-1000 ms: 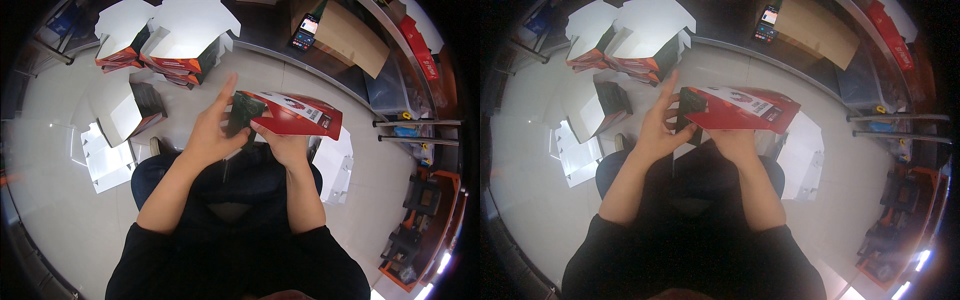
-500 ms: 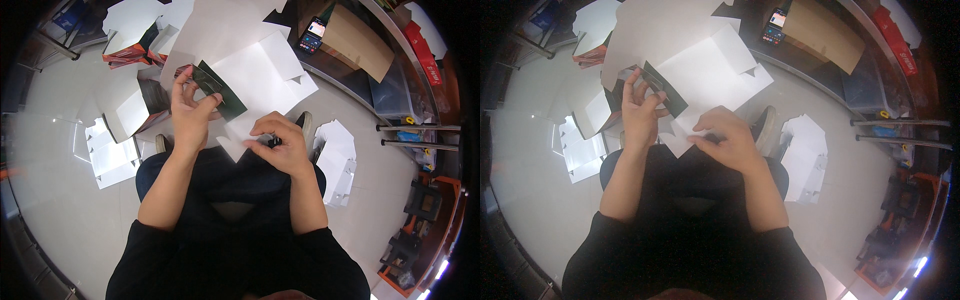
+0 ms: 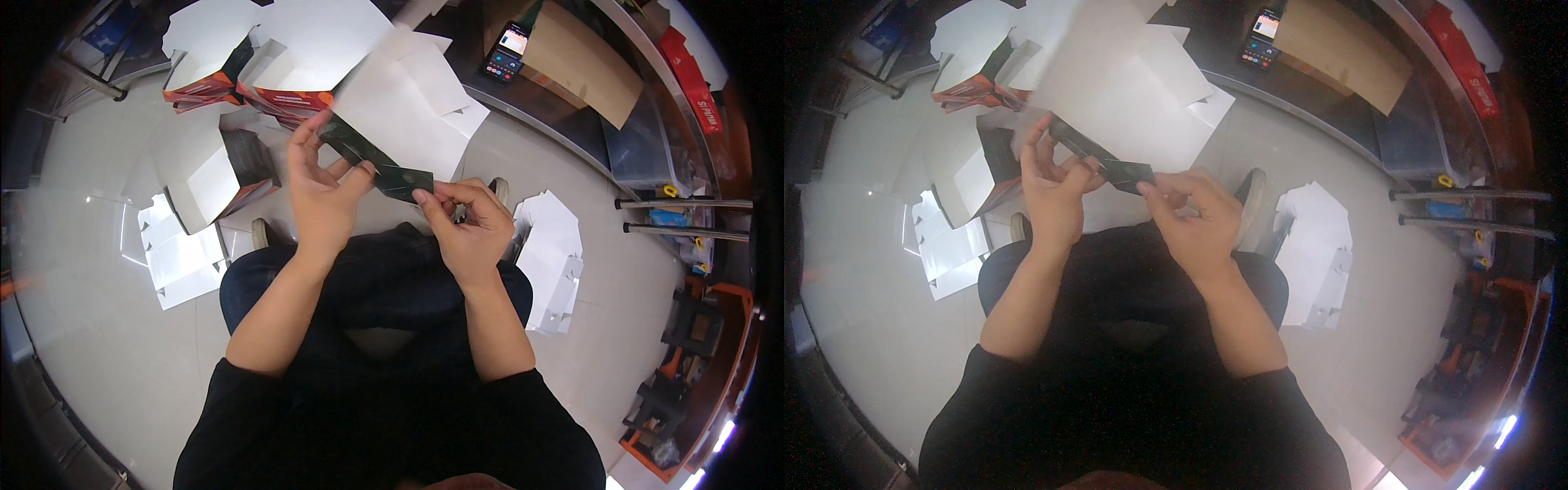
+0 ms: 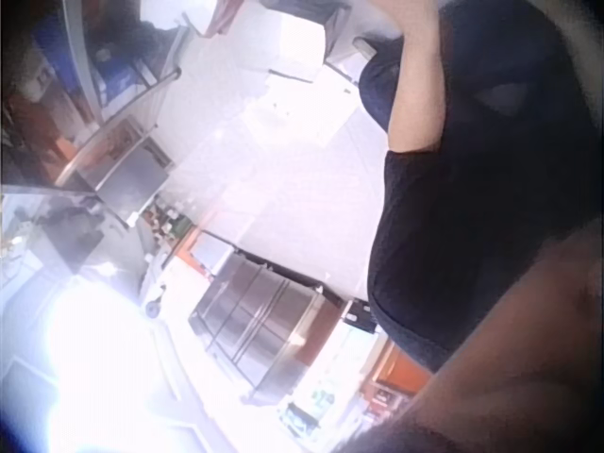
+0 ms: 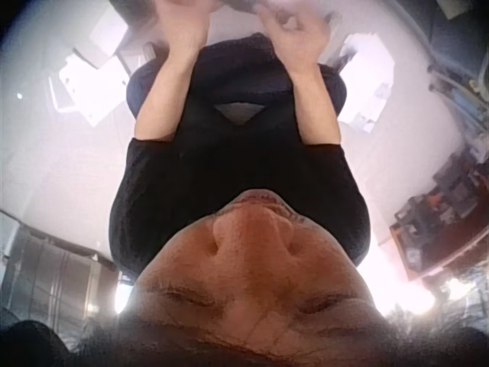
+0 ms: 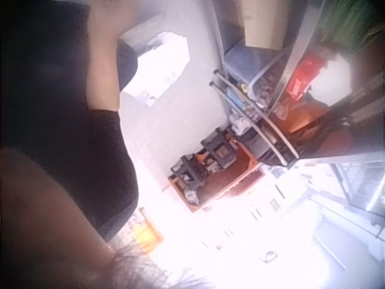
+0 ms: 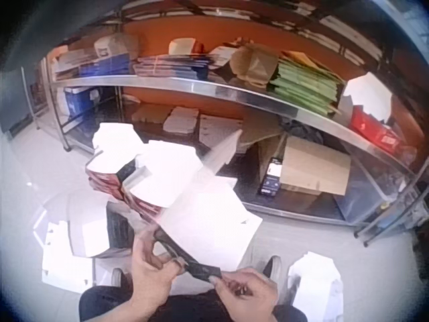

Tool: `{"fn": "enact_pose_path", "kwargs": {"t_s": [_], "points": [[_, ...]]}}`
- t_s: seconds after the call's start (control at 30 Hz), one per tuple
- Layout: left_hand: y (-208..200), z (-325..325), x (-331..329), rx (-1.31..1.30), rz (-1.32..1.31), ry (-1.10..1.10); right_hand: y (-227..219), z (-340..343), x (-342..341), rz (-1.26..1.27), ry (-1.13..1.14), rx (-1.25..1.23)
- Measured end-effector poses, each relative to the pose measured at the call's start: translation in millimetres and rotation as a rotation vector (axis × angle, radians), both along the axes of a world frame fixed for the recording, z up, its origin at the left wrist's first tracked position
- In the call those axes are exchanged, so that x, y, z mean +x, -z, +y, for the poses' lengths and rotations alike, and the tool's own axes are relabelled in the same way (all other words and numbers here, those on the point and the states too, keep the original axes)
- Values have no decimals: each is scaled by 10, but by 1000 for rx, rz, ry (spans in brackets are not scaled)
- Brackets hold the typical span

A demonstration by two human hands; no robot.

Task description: The person sits on the floor and repeatedly assembles small cardboard boxes. They fold the flaps of flat-packed white and red boxes into shape and place the finished boxes into a growing stack.

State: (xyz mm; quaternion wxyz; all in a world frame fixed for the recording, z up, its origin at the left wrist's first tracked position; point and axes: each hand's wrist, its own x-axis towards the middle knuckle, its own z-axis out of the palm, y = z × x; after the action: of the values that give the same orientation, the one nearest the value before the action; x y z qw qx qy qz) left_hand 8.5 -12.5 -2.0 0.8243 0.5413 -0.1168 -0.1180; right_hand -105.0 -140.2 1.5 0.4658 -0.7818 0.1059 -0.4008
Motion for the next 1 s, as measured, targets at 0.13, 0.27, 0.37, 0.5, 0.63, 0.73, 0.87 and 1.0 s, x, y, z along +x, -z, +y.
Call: {"fn": "enact_pose_path", "kwargs": {"t_s": [0.13, 0.27, 0.37, 0.5, 0.63, 0.73, 0.87, 1.0], "points": [[30, -56, -85, 52, -200, -12, -25, 78, -41, 52, 34, -46], [-44, -40, -127, 16, -156, 39, 6, 71, -17, 18, 36, -80], [47, -35, -132, 65, -203, 88, 24, 47, 11, 36, 21, -67], [58, -19, -111, 275, -327, 175, 6, 72, 0, 125, 17, 20], [-125, 48, -85, 266, -302, 259, 21, -23, -8, 224, -60, 347], [-181, 59, -55, 236, -412, 305, -5, -112, -39, 123, -184, 605], [-109, 83, 7, 485, -719, 262, -13, -221, -109, 122, -349, 731], [-51, 184, 156, 290, -565, 237, -252, -319, -84, 270, -446, 26]]}}
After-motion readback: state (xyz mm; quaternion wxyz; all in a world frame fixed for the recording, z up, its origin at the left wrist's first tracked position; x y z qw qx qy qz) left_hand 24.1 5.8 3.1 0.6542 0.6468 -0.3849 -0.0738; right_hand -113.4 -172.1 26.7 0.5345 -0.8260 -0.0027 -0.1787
